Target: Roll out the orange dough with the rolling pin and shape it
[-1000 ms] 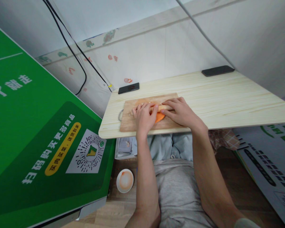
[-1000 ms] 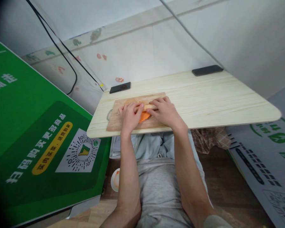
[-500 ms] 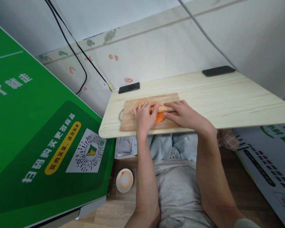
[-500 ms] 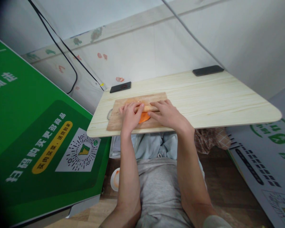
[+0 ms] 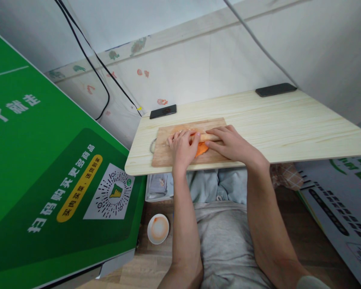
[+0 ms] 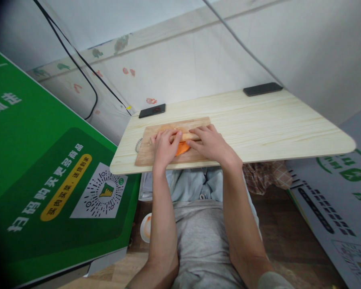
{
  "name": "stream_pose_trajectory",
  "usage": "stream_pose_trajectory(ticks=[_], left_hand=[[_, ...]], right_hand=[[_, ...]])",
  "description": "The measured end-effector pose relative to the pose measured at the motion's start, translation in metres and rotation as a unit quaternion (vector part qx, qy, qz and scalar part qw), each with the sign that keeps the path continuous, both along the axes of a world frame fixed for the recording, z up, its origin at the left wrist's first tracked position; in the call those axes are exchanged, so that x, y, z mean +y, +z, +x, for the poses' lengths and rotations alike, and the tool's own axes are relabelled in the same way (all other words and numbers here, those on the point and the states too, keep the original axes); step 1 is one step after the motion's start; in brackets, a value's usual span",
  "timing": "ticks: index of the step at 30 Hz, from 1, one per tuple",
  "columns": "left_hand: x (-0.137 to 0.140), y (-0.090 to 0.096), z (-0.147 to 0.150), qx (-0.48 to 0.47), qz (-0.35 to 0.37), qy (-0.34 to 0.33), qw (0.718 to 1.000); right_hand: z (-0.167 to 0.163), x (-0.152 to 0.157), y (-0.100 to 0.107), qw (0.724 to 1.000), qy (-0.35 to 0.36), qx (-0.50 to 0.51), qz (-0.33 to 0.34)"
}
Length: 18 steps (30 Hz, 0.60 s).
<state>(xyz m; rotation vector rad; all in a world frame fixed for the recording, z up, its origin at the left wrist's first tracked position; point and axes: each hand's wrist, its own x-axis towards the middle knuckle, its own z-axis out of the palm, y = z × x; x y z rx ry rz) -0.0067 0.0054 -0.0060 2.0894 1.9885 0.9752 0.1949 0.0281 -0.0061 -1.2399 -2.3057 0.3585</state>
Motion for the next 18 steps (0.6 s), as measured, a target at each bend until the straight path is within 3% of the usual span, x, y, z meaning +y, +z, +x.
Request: stream_pose_trajectory(ticks=[18], left_hand=[[0.0017,-0.0026,-0.0013,0.014,0.002,0.0,1.0]], right_hand=[[0.0006,-0.0069,0.0055,1.0,0.0,0.013,-0.015]])
